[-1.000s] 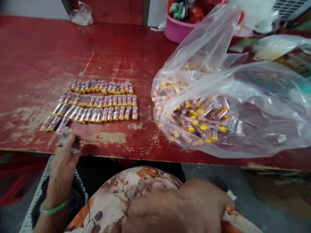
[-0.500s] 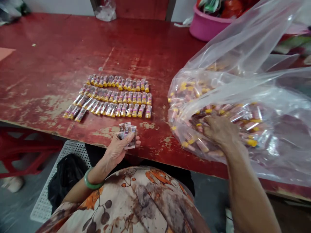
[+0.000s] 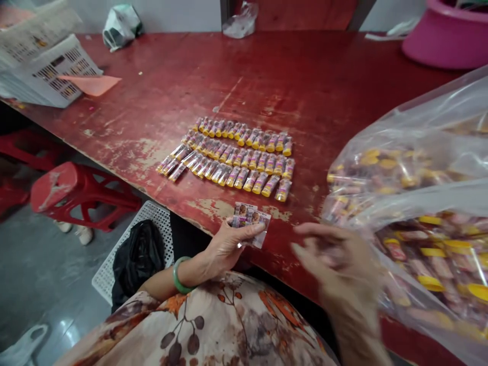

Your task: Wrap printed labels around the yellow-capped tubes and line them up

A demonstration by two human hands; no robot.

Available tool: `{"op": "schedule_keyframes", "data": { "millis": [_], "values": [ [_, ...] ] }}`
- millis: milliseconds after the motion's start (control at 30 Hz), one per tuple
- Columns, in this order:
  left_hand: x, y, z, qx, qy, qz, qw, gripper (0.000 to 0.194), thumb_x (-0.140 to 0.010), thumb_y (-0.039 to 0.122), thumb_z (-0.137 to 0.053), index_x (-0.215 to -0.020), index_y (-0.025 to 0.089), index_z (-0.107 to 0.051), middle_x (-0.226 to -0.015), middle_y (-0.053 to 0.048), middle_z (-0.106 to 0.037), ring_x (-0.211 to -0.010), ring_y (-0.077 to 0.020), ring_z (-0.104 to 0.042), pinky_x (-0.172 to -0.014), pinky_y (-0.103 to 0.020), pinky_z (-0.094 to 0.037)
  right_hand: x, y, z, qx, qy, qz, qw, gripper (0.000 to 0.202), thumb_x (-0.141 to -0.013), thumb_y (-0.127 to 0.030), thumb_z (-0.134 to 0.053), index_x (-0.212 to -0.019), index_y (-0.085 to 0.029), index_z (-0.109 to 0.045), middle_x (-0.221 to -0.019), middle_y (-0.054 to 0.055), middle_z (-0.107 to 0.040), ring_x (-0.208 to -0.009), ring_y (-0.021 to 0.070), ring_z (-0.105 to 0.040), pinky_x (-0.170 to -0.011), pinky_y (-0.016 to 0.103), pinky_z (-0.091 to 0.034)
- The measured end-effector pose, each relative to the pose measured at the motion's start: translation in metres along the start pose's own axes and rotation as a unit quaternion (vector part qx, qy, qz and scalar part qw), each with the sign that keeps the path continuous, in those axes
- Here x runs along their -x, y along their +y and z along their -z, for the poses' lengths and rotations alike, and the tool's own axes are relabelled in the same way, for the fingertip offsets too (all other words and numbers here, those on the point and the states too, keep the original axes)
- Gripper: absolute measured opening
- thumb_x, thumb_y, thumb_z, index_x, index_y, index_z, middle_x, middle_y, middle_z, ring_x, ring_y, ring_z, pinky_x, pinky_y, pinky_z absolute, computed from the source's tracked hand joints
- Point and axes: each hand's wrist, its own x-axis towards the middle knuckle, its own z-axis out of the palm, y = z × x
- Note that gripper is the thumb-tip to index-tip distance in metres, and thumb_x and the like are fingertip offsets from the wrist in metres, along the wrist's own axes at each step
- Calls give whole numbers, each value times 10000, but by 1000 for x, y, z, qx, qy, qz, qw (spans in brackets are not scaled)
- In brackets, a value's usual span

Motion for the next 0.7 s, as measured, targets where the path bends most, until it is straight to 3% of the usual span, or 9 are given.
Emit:
{"op": "schedule_keyframes", "data": {
  "millis": [67,167,300,433,600,700],
  "values": [
    [4,2,1,-2,-10,2,1000,300,-497,242,-888,-732,135,-736,-701,-28,-705,-586,-113,-610,-637,-245,-475,7,-1,-32,-87,-52,-74,992,227,-676,-325,-796,-846,-225,-683,-704,42,-684,-508,120,-582,-453,233,-458],
    [8,7,10,-3,-16,2,1000,304,-535,255,-876,-775,133,-736,-732,-37,-718,-604,-126,-632,-651,-255,-496,9,-9,-57,-185,-59,-163,967,208,-659,-259,-775,-811,-205,-643,-707,11,-679,-524,110,-569,-468,219,-454],
    [6,13,24,-2,22,-17,1000,289,-570,222,-862,-814,149,-724,-742,-18,-719,-615,-121,-642,-617,-234,-507,-1,-23,-58,-209,-99,-170,958,181,-643,-235,-756,-754,-188,-621,-681,-12,-659,-481,70,-483,-457,194,-403],
    [4,12,28,10,36,-31,999,285,-564,208,-863,-796,135,-715,-740,-16,-718,-620,-118,-643,-634,-239,-516,-3,-29,-55,-182,-177,-174,951,246,-642,-301,-774,-810,-174,-646,-646,-25,-619,-499,66,-450,-462,188,-357],
    [6,8,27,-13,12,-5,1000,271,-599,216,-848,-825,129,-725,-782,-30,-728,-651,-131,-656,-653,-255,-530,3,-24,-61,-195,-152,-230,941,210,-638,-298,-752,-744,-171,-623,-656,-17,-612,-541,82,-471,-519,214,-376],
    [7,10,26,-31,20,-17,999,280,-584,221,-855,-814,125,-729,-767,-37,-728,-640,-143,-660,-651,-268,-534,0,-21,-55,-188,-189,-230,936,240,-648,-316,-740,-793,-174,-612,-669,-24,-591,-513,69,-410,-500,214,-351]
  ]
}}
